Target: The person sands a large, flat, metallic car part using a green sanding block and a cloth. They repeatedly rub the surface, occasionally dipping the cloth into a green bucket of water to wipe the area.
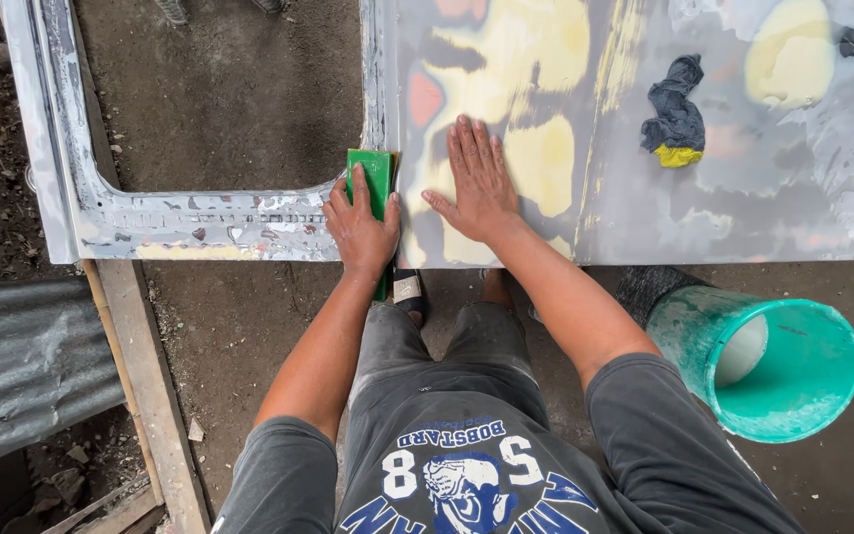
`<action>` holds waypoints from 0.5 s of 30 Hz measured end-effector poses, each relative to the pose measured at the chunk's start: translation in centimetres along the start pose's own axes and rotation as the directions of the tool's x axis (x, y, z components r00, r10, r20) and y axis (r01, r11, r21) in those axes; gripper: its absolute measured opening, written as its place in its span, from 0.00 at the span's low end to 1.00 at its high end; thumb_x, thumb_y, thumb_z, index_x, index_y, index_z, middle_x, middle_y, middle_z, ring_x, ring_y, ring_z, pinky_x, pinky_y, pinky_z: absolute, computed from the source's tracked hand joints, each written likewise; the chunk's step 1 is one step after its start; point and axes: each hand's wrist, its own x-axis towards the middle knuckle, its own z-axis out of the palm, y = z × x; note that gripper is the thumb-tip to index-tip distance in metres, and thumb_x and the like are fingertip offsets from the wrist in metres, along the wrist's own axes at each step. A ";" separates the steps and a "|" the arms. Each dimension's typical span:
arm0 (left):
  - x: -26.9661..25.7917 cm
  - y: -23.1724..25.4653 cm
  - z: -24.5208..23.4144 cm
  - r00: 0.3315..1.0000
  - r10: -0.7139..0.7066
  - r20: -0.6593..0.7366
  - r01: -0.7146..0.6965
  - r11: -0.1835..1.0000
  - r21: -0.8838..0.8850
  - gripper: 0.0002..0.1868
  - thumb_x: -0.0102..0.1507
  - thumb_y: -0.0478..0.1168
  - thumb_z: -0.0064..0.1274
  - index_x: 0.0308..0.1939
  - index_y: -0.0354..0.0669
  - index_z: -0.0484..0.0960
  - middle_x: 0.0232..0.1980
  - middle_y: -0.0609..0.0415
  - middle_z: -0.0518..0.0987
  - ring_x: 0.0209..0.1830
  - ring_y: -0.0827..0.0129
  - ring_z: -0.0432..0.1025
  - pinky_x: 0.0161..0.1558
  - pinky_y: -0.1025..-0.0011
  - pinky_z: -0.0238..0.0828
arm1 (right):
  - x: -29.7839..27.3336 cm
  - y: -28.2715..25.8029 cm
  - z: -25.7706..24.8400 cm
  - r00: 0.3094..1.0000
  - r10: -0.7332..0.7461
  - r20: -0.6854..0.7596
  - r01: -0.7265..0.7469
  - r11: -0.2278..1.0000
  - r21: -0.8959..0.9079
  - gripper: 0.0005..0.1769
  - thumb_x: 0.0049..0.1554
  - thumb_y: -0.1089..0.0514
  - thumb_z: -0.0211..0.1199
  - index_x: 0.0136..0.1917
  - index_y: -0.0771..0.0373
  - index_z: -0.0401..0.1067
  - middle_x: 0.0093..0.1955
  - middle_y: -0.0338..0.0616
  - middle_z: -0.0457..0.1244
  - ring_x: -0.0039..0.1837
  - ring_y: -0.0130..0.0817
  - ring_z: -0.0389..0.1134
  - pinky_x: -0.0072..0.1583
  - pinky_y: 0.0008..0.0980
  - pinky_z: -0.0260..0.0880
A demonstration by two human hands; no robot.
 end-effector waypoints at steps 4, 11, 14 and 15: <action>0.0 -0.1 0.1 1.000 -0.003 0.003 0.003 1.000 -0.002 0.42 0.63 0.55 0.58 0.77 0.45 0.61 0.68 0.39 0.62 0.62 0.43 0.59 0.64 0.48 0.56 | -1.6 -0.4 0.8 1.000 -0.018 -0.017 0.018 1.000 0.015 0.57 0.64 0.26 0.44 0.84 0.70 0.30 0.88 0.57 0.26 0.87 0.50 0.23 0.82 0.50 0.23; 0.0 -0.1 0.0 1.000 -0.007 0.002 0.007 1.000 -0.006 0.42 0.63 0.55 0.58 0.77 0.46 0.61 0.68 0.39 0.62 0.62 0.42 0.59 0.63 0.47 0.58 | -4.2 -1.4 1.8 0.999 -0.029 -0.023 0.029 0.999 0.016 0.57 0.63 0.27 0.46 0.84 0.70 0.32 0.87 0.57 0.27 0.87 0.51 0.24 0.82 0.50 0.24; 0.0 -0.2 0.1 1.000 0.001 -0.006 -0.001 1.000 -0.006 0.42 0.63 0.56 0.58 0.77 0.46 0.61 0.67 0.39 0.63 0.62 0.41 0.59 0.62 0.46 0.58 | -5.3 -1.9 2.0 0.999 -0.031 -0.038 0.032 0.999 0.025 0.57 0.62 0.27 0.47 0.84 0.70 0.32 0.87 0.57 0.28 0.87 0.51 0.25 0.82 0.51 0.25; 0.0 -0.2 0.2 1.000 0.007 -0.020 -0.007 1.000 -0.005 0.42 0.63 0.56 0.58 0.77 0.46 0.61 0.67 0.39 0.63 0.62 0.41 0.59 0.62 0.46 0.58 | -5.7 -2.0 2.0 0.998 -0.033 -0.044 0.034 0.999 0.028 0.57 0.62 0.27 0.48 0.84 0.69 0.32 0.87 0.57 0.28 0.87 0.51 0.25 0.82 0.51 0.26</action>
